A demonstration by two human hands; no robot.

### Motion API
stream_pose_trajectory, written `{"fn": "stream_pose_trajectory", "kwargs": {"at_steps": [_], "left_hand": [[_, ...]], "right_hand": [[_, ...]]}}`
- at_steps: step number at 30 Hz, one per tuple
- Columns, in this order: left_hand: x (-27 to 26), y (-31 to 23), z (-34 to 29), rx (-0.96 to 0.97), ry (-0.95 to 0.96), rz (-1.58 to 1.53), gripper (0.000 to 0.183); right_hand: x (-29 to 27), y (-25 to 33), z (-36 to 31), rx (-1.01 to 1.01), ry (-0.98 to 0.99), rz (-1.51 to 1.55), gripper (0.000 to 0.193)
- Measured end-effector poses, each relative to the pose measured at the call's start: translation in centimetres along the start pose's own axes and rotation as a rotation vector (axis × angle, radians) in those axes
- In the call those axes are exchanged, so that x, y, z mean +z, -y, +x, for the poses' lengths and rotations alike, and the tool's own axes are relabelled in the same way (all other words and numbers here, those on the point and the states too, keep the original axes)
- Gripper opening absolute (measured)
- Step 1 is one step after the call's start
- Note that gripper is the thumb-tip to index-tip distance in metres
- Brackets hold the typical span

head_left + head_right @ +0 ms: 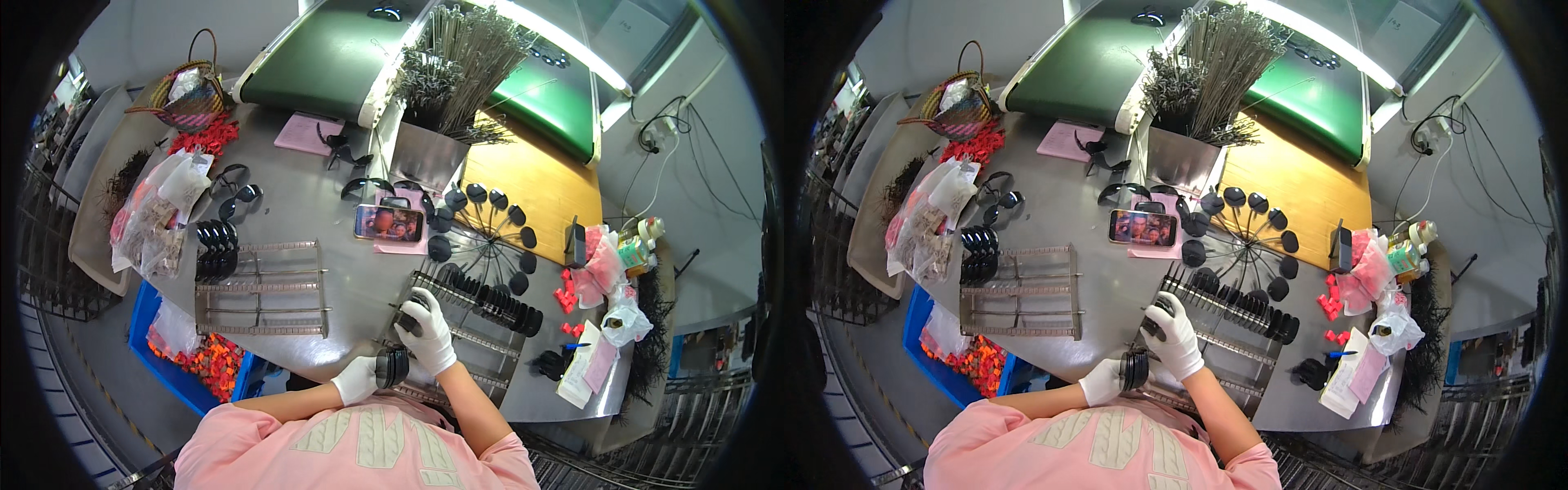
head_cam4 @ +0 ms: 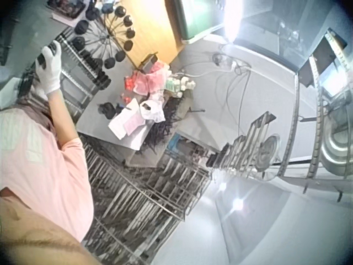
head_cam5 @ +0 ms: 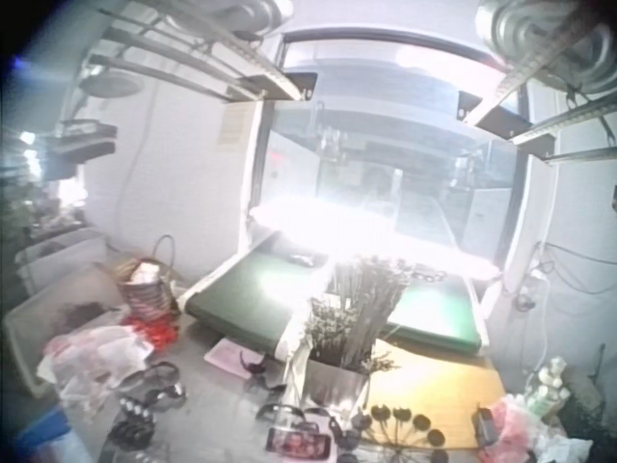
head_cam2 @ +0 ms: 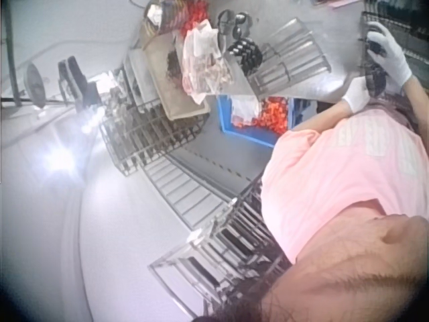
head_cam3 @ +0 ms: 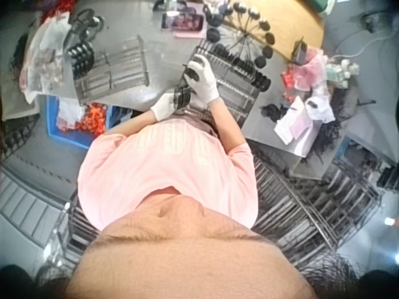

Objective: The person assembles black decorative items by attaching round heads to wire stems and placing them into metal racks. They repeatedly pick up stems and heads, connect them, and arrange the finished units on a workbench with other craft supplies.

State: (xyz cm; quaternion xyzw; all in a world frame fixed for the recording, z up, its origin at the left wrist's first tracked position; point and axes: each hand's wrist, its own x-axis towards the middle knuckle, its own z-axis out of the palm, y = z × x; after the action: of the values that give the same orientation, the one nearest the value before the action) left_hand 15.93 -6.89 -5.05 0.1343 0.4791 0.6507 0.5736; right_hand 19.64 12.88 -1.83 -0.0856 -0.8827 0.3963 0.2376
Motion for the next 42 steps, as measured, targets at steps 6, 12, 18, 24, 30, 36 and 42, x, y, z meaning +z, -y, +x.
{"fn": "stream_pose_trajectory", "kwargs": {"at_steps": [6,12,18,24,30,36,42], "left_hand": [[-0.5,-0.2,0.2,-0.062,-0.016,0.254,0.024],[0.0,-1.6,-0.3,-0.084,-0.031,0.218,0.025],[0.5,-1.8,-0.2,-0.045,-0.050,0.195,0.027],[1.2,-3.3,0.0,-0.272,-0.086,0.276,0.026],[4.7,-2.7,3.4,-0.189,0.263,0.286,0.029],[7.9,-4.5,4.2,0.226,0.498,1.062,0.029],[4.8,-10.2,7.0,1.002,0.347,1.798,0.082]], "right_hand": [[-2.1,1.0,-0.2,0.018,0.129,-0.129,0.048],[-5.7,-1.9,-5.5,0.102,0.077,-0.221,0.055],[-8.8,-3.7,-8.1,-0.030,-0.140,-0.303,0.081],[-10.1,-0.1,-5.5,0.029,0.072,-0.466,0.100],[-10.2,5.9,-6.0,-0.033,0.321,0.024,0.099],[-10.3,7.3,-9.6,0.486,-0.090,0.613,0.065],[-11.1,-0.1,-10.3,0.601,-0.443,0.584,0.061]]}}
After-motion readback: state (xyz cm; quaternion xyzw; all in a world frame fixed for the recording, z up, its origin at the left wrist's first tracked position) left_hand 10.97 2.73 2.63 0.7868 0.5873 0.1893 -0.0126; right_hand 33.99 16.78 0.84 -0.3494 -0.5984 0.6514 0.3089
